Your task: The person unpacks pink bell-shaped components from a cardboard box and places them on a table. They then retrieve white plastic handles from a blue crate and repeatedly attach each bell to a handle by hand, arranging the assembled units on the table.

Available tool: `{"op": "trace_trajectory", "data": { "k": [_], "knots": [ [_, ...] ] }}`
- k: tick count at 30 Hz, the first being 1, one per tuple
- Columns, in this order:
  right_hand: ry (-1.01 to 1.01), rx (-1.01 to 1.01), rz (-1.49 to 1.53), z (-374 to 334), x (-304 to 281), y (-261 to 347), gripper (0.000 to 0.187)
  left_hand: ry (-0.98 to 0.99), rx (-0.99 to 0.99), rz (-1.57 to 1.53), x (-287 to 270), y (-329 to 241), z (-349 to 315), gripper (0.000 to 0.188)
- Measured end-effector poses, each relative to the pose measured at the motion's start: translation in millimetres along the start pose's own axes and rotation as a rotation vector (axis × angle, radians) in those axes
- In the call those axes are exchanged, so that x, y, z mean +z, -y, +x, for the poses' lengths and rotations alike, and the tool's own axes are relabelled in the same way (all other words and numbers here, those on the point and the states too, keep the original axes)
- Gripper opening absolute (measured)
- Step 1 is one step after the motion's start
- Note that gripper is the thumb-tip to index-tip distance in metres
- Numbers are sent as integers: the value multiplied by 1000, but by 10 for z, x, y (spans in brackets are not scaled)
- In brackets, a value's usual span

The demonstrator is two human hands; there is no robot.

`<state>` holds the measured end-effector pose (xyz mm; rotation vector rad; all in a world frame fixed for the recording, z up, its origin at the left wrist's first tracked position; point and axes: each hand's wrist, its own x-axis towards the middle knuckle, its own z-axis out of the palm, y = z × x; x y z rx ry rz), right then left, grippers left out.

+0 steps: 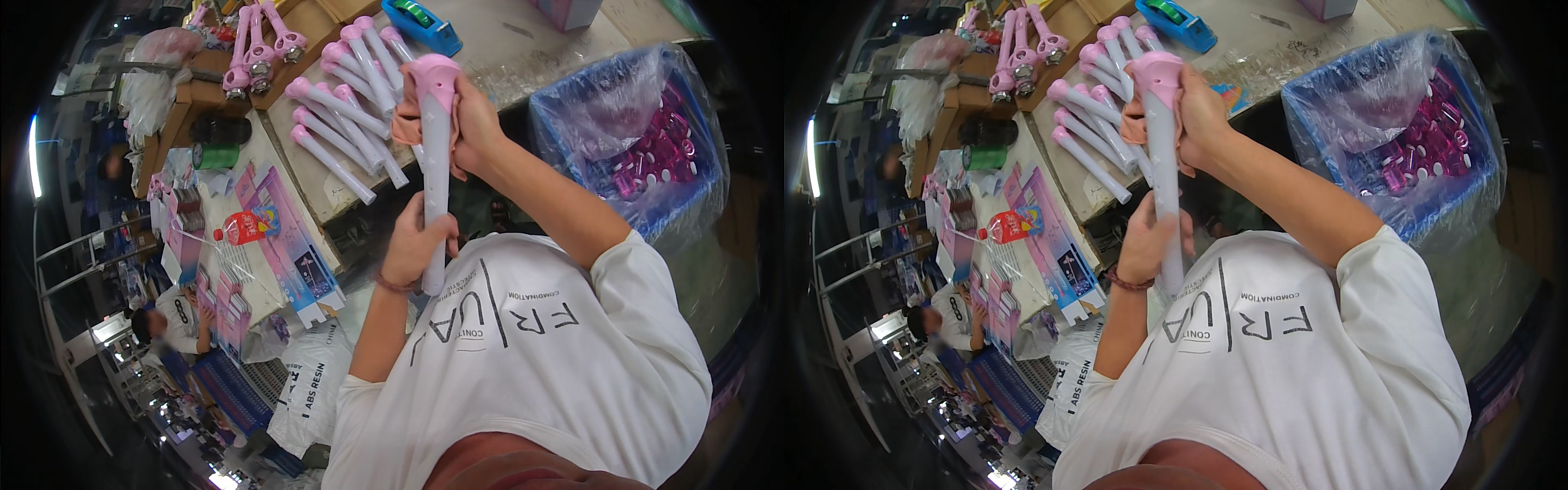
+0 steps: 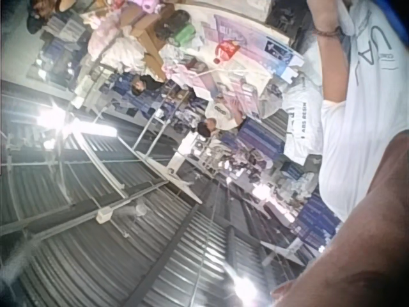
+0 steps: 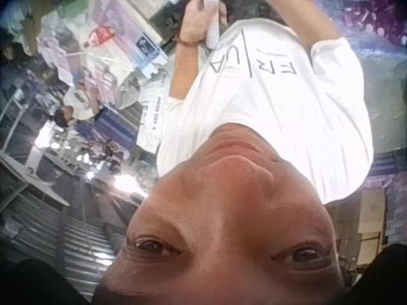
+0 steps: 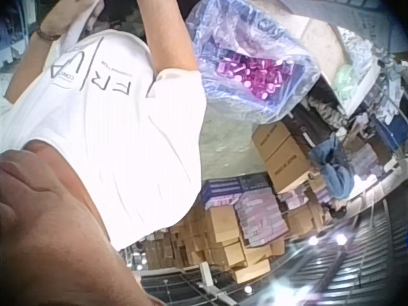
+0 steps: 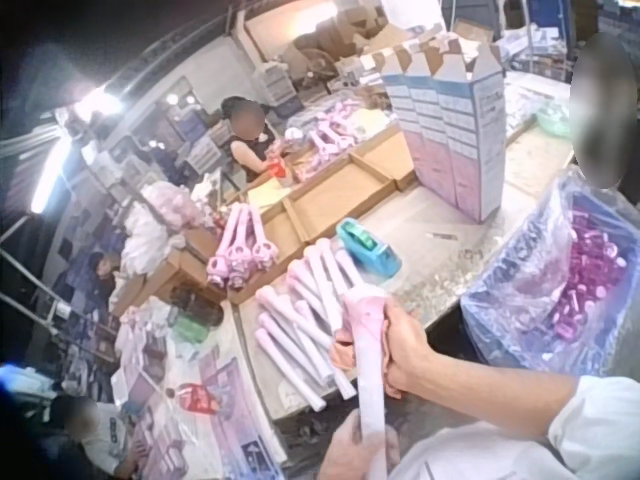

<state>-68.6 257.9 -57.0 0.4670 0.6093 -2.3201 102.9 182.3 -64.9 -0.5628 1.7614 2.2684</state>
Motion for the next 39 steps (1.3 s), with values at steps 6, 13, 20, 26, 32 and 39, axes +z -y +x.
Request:
{"op": "trace_trajectory", "data": {
  "k": [6, 13, 20, 26, 32, 39],
  "knots": [
    [42, -52, -185, 45, 49, 0, 53, -174, 42, 365, -174, 108, 72, 35],
    [-13, -44, -672, 131, -183, 71, 54, -540, 329, 1473, -228, 280, 63, 39],
    [99, -48, -371, 152, -141, -32, 59, -559, 280, 1519, -186, 164, 62, 44],
    [158, 13, -311, 84, -136, -189, 54, -536, 193, 1414, -58, 185, 121, 43],
    [276, -223, -469, -209, -74, -667, 40, -414, 267, 1000, -92, 54, 305, 42],
    [674, -174, -575, -196, -91, -274, 38, 81, -193, -228, -234, -137, 43, 24]
  ]
}}
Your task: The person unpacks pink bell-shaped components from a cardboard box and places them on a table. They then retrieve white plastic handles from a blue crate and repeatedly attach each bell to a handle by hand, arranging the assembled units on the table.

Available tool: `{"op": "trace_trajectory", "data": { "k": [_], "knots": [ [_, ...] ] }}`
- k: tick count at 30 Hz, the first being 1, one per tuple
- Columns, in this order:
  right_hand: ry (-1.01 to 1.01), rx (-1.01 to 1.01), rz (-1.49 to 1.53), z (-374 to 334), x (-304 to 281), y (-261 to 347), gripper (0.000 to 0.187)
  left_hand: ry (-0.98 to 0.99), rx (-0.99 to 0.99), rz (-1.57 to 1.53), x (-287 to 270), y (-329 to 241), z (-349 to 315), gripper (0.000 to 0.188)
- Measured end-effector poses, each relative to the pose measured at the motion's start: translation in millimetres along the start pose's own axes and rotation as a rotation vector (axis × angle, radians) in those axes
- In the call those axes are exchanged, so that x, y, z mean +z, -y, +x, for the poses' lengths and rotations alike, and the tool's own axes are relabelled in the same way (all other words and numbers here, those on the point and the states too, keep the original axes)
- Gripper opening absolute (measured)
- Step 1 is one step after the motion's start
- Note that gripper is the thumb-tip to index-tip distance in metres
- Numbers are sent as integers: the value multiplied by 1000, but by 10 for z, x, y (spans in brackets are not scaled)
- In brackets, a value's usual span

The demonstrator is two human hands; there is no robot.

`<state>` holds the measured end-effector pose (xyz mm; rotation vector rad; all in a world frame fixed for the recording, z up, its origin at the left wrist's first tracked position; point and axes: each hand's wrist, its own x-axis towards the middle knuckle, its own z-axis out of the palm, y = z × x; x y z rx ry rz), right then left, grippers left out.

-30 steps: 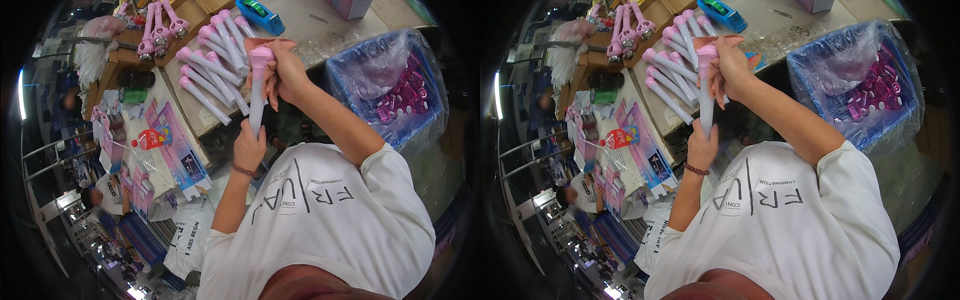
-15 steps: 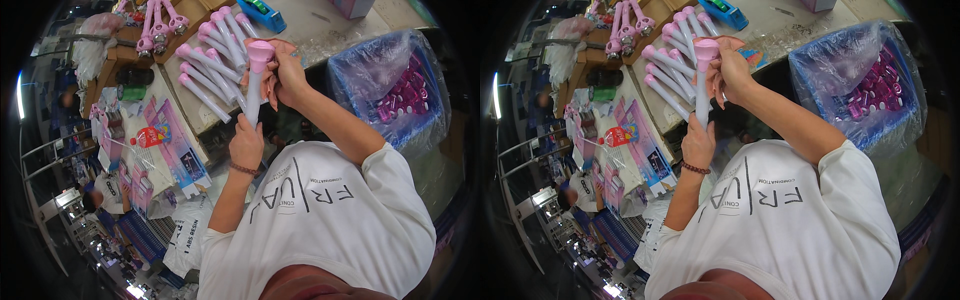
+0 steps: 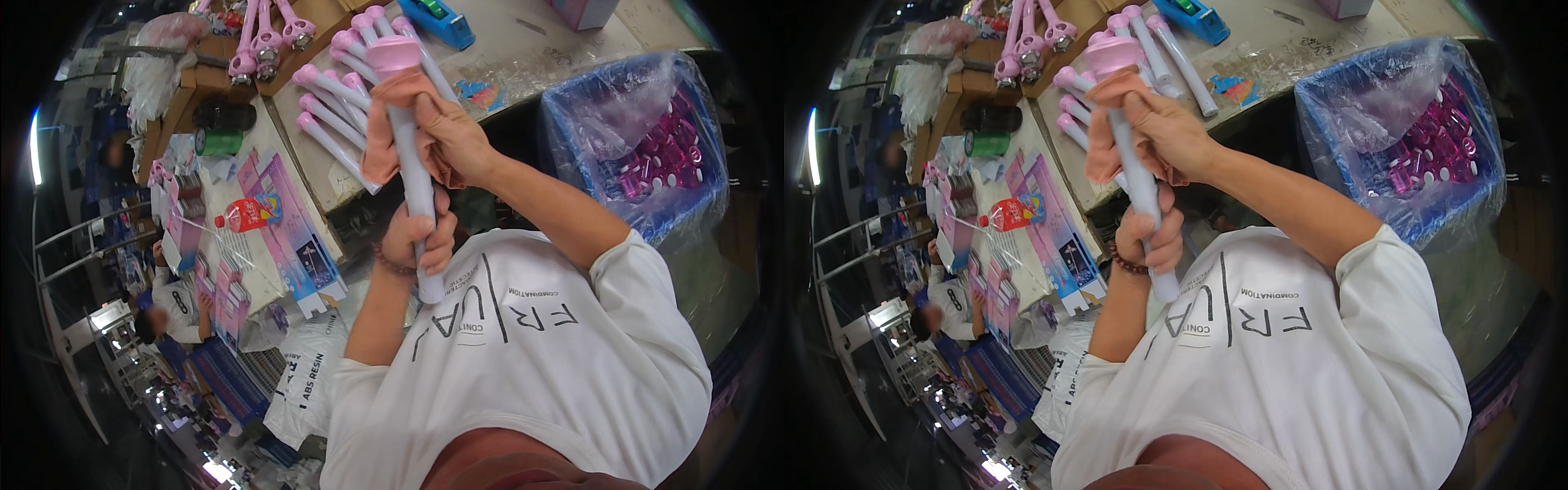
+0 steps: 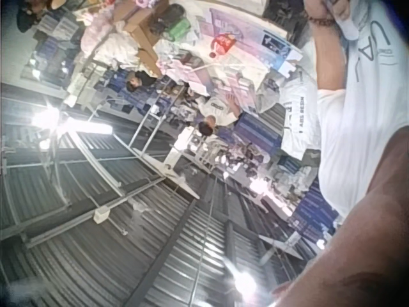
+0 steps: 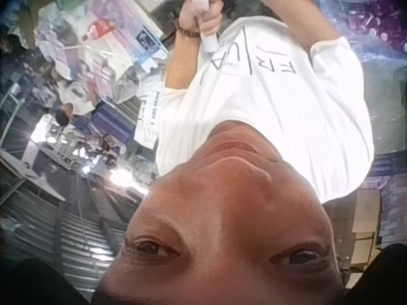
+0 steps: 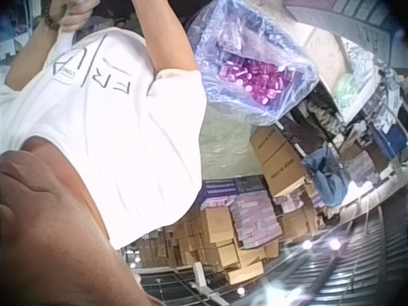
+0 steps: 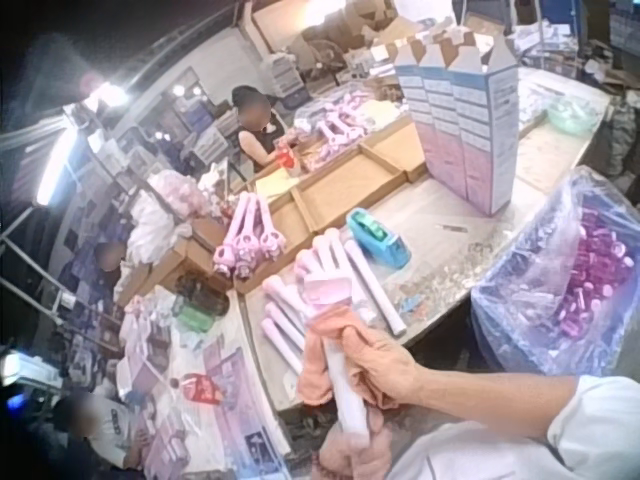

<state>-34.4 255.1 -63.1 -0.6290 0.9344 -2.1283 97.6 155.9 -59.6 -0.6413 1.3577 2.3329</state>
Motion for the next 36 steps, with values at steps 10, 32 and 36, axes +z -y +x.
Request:
{"op": "trace_trajectory", "data": {
  "k": [10, 32, 36],
  "knots": [
    [-92, 73, -246, 38, 226, -208, 27, -751, 520, 1284, -55, 88, 255, 45],
    [39, 314, 265, -18, 51, -157, 28, -466, 444, 502, -452, -380, -309, 57],
    [61, 414, 656, -35, 248, -152, 30, 143, 572, -126, -692, -585, 108, 83]
  ]
}}
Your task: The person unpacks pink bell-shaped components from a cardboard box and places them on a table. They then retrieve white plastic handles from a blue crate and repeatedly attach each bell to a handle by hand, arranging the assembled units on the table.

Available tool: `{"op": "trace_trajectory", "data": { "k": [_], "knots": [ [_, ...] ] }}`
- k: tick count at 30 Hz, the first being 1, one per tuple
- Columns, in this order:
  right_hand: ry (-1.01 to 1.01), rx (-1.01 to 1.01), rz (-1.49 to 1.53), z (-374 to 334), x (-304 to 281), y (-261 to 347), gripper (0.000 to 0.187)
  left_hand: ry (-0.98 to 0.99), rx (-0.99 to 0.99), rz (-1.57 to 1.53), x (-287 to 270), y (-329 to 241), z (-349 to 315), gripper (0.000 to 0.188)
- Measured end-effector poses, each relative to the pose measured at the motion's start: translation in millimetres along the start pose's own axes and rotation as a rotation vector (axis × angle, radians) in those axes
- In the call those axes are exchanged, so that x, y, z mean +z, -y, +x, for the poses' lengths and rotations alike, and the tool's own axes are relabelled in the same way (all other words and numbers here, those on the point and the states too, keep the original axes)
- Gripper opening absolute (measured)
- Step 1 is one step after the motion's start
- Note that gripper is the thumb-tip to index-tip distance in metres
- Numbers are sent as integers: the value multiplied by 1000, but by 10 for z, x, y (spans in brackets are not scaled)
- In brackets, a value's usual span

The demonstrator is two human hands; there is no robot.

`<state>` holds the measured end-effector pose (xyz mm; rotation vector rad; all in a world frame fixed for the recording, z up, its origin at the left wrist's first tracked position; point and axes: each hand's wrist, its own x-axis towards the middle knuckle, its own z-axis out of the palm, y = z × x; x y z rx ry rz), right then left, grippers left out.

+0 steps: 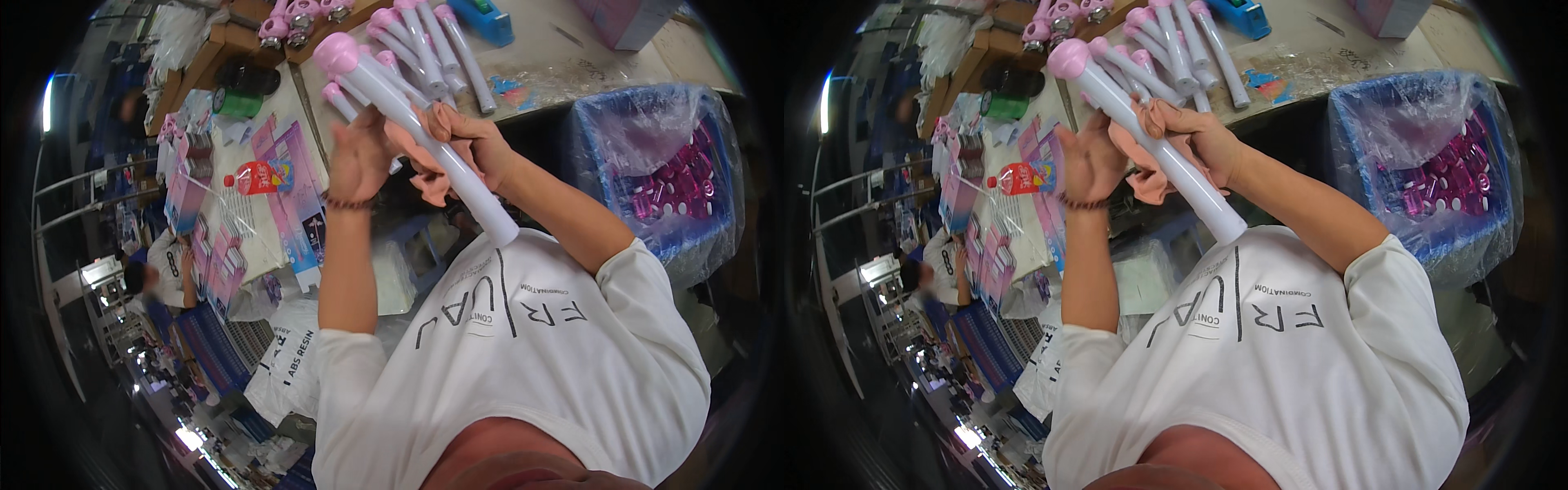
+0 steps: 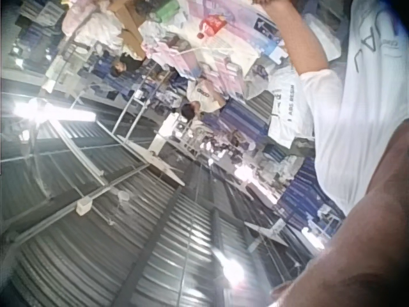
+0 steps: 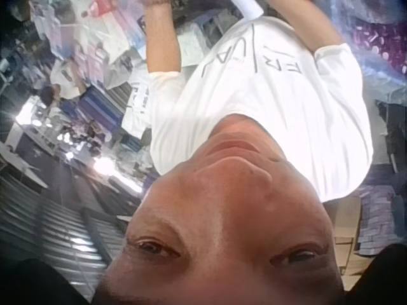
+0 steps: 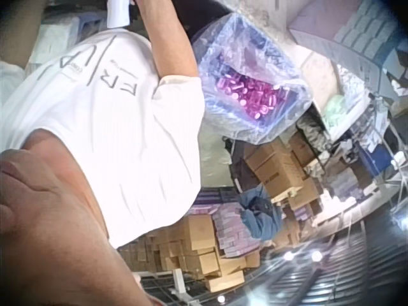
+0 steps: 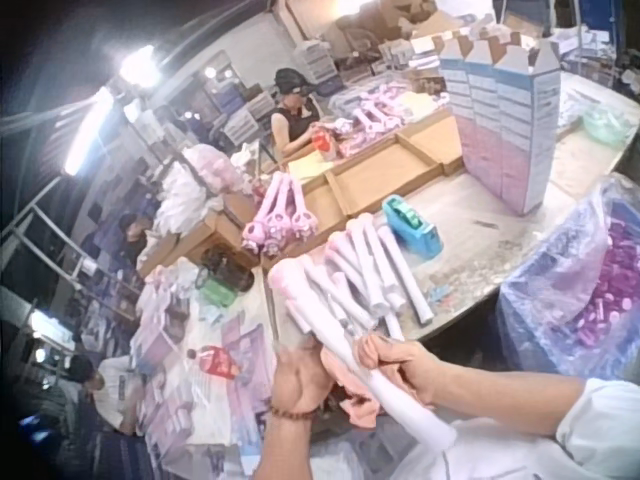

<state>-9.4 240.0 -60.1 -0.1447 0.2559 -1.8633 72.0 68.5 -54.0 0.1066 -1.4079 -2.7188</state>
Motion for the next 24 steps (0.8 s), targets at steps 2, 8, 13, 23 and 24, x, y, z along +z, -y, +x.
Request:
{"op": "trace_trajectory", "data": {
  "k": [2, 8, 13, 23, 24],
  "knots": [
    [-26, 135, 49, 5, 38, -55, 30, 169, 19, -79, -10, 128, 158, 71],
    [71, 213, -691, -132, -166, 118, 30, -182, 159, -149, 74, 28, 252, 34],
    [-35, 206, -996, -310, -382, 138, 30, -518, 223, -100, 109, -200, 310, 28],
    [-370, -246, -870, 199, -594, 28, 32, -408, 374, -15, -11, -361, 292, 24],
    [-404, -242, -896, 281, -608, -9, 33, -355, 422, 35, 7, -352, 270, 25]
  ]
}}
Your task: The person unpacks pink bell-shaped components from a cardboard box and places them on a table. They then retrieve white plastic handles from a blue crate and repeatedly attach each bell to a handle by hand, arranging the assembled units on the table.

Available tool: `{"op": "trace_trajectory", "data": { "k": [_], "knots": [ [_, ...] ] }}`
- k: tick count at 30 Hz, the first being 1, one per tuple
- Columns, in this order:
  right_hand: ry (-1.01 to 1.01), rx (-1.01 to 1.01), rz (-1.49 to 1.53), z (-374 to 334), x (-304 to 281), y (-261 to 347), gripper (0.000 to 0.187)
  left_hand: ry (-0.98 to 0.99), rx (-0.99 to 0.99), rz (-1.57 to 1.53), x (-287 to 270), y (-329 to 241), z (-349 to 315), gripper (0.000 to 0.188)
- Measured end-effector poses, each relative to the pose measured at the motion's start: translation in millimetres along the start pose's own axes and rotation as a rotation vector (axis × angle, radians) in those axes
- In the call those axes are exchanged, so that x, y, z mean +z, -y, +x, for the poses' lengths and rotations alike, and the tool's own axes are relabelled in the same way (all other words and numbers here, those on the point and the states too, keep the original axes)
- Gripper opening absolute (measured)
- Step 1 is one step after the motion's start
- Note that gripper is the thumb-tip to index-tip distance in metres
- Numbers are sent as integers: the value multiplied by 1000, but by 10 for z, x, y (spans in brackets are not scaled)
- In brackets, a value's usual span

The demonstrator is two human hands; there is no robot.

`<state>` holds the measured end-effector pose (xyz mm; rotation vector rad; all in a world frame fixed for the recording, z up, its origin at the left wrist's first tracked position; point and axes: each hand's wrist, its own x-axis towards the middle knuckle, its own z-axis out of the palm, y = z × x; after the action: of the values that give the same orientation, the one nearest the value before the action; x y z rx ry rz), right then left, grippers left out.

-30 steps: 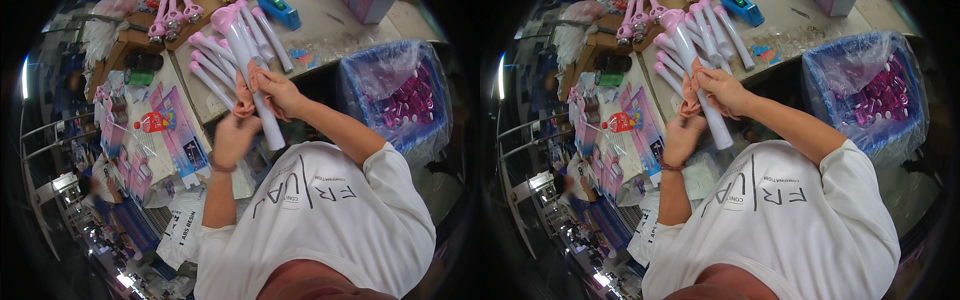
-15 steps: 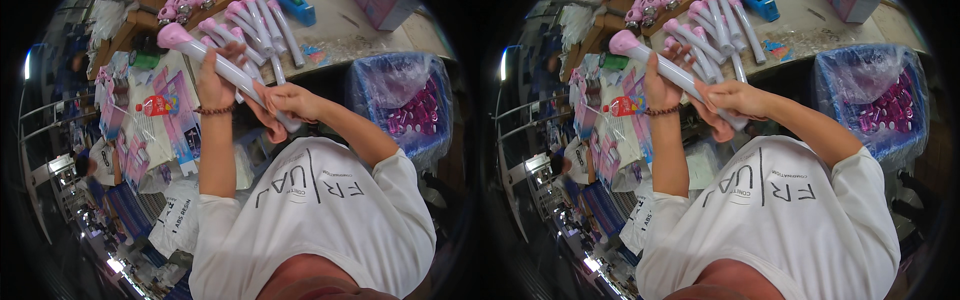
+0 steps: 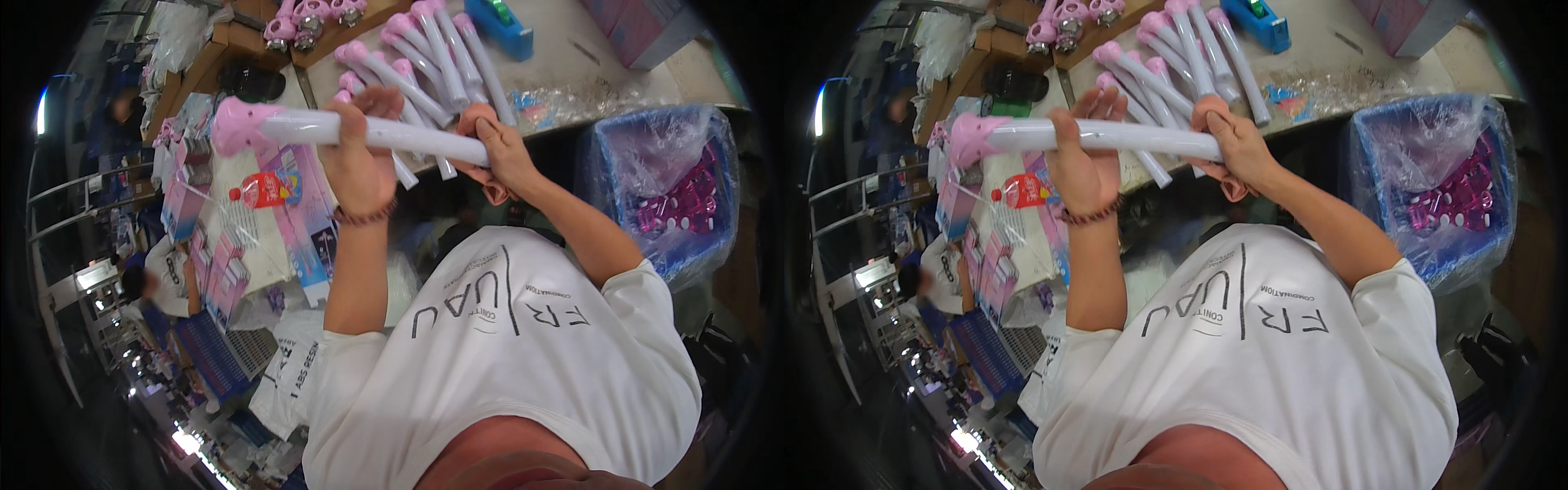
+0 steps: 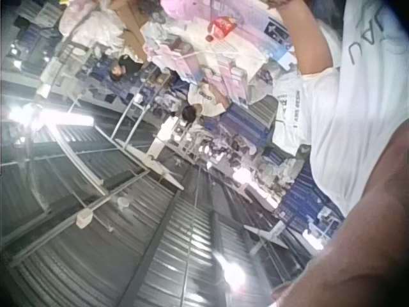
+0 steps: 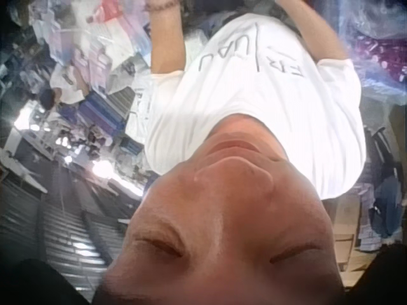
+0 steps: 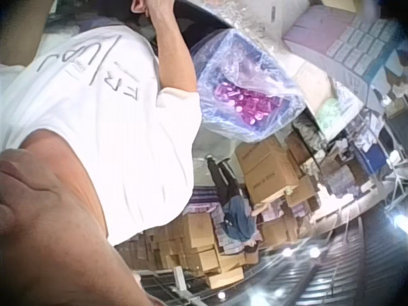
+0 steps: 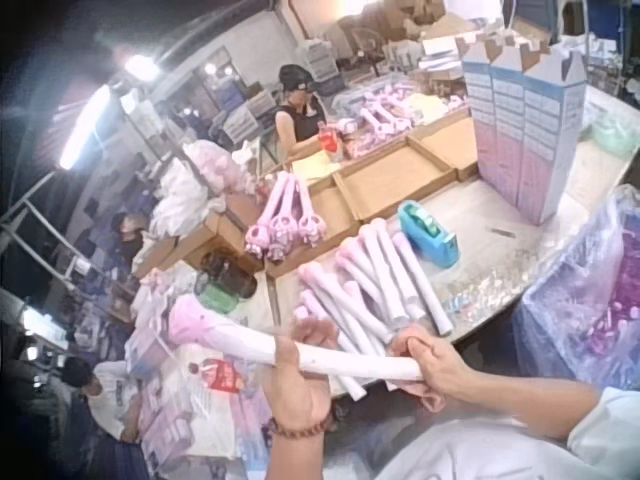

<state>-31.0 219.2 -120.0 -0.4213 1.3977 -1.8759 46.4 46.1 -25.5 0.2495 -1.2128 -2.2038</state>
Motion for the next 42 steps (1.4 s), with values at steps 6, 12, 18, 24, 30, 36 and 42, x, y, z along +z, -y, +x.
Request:
{"op": "trace_trajectory", "data": {
  "k": [6, 12, 18, 24, 30, 36, 42],
  "knots": [
    [-99, 189, -310, 293, 282, -114, 34, 203, 242, 210, 18, 125, -93, 22],
    [24, 347, -733, 226, 215, -39, 39, -168, -274, -65, -569, 411, 589, 26],
    [-91, 284, -428, 505, 38, -7, 32, -20, -332, 414, -994, 1060, 907, 88],
    [-193, 407, -583, 2081, -887, 775, 55, -209, -300, 990, -1752, 1169, 719, 62],
    [-204, -40, -821, 3539, -1211, 1118, 31, -513, -369, 1361, -2164, 1275, 446, 61],
    [-90, 169, -134, 3025, -713, 591, 35, -445, -672, 1341, -2319, 1404, 730, 58],
    [169, 124, -259, 2397, 110, 441, 42, -430, -626, 709, -1989, 846, 756, 31]
  ]
}}
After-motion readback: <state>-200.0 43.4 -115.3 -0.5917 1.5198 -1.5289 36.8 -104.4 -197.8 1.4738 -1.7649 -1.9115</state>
